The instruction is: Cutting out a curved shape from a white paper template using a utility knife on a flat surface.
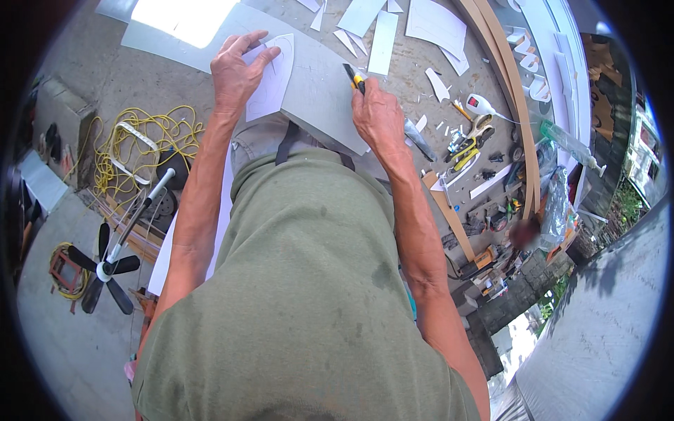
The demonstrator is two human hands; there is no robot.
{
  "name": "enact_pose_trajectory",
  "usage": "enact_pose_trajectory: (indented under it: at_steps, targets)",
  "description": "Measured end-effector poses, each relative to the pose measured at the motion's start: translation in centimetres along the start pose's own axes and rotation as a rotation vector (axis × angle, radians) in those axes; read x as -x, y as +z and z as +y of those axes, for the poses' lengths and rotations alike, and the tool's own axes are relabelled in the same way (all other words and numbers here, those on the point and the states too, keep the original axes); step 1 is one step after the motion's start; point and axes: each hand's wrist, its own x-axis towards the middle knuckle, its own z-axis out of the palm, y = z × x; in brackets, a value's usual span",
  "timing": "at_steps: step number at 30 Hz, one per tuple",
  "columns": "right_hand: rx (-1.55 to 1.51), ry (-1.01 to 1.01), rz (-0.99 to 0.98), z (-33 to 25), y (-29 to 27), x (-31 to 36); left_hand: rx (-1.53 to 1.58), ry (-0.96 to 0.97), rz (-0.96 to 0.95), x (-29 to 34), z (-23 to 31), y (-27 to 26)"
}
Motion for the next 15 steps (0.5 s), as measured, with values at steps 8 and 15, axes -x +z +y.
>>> enact_pose_trajectory:
  at_steps: [8,15]
  targets:
    - [-0.283,-0.076,-0.237,-3.8,-2.5,0.1,-0.224,0.142,-0.146,4.8,0.8,-2.8]
    - [0.077,-0.449,0.049,-6.2,-0.1,-2.5,-0.346,0.274,-0.225,4.2,-0.3,-2.2]
